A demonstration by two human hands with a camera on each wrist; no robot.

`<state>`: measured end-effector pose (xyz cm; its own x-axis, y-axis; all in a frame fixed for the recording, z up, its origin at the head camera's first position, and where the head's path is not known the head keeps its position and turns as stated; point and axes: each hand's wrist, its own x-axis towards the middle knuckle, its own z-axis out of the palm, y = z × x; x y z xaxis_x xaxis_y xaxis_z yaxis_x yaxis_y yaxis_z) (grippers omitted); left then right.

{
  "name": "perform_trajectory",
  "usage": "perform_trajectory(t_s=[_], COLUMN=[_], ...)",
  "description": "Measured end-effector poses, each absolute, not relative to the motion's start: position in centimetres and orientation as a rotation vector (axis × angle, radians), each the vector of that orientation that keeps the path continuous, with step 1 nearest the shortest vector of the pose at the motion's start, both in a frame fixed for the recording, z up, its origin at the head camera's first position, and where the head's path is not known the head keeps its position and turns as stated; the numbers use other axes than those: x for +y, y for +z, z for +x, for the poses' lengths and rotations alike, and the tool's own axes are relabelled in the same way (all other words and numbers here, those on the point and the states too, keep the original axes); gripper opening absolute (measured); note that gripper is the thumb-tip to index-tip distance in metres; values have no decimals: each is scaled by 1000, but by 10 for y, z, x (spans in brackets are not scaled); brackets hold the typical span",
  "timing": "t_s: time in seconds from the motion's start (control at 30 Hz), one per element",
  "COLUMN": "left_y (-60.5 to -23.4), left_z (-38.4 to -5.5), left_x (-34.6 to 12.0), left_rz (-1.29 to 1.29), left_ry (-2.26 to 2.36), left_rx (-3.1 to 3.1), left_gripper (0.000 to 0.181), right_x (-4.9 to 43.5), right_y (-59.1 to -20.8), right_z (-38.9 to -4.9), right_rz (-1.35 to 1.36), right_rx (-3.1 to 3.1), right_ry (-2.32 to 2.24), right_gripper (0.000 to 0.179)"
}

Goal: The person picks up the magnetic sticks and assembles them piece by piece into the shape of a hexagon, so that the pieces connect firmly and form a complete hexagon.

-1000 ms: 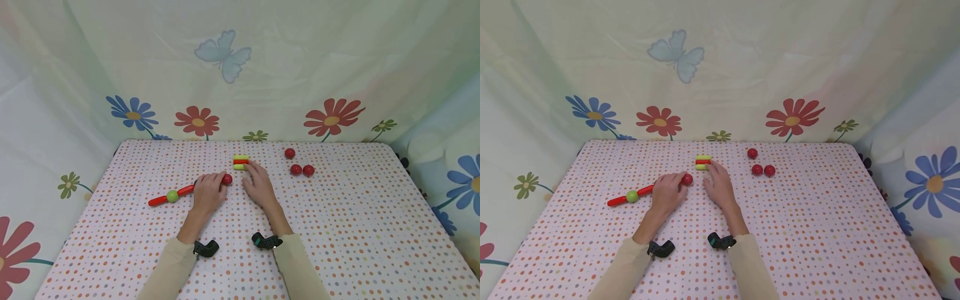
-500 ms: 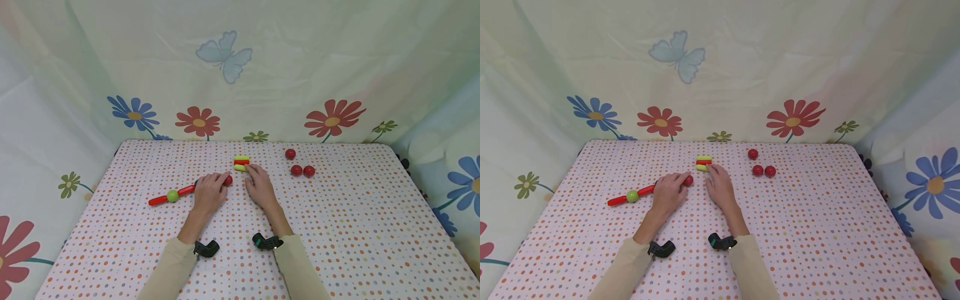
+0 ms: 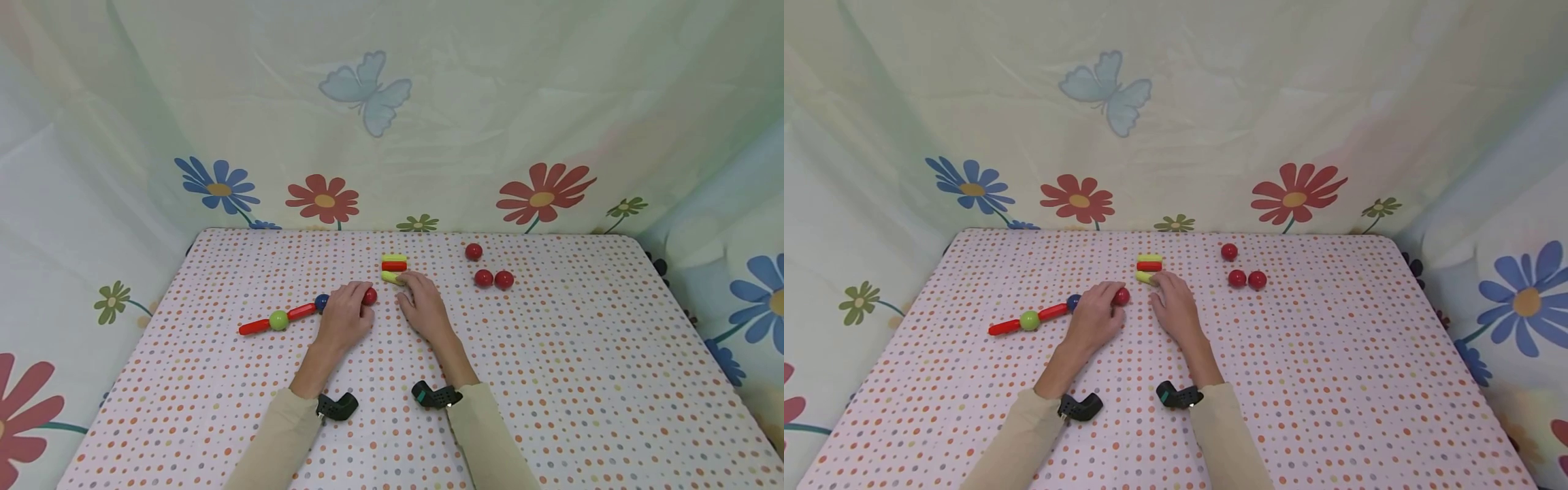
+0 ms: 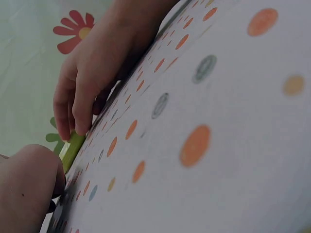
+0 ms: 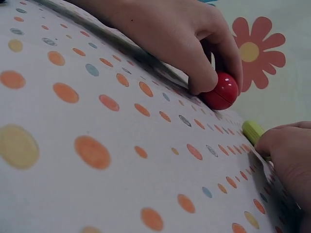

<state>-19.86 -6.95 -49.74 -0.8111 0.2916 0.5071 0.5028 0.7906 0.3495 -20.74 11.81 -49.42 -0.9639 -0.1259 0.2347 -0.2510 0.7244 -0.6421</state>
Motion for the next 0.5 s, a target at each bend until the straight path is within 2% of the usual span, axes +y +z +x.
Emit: perform_trajectory(t_s=[0.5], left_y=[-500], left_z=[-201], left_x=[-68], left_rz=[-599], left_ry=[-641], left_rx=[-2543], left_gripper=[37], right_x=[117], right_y=[-494], right_z=[-206], right_rz=[233], right_rx=[-2710], right_ry=[1154], right_gripper=[22])
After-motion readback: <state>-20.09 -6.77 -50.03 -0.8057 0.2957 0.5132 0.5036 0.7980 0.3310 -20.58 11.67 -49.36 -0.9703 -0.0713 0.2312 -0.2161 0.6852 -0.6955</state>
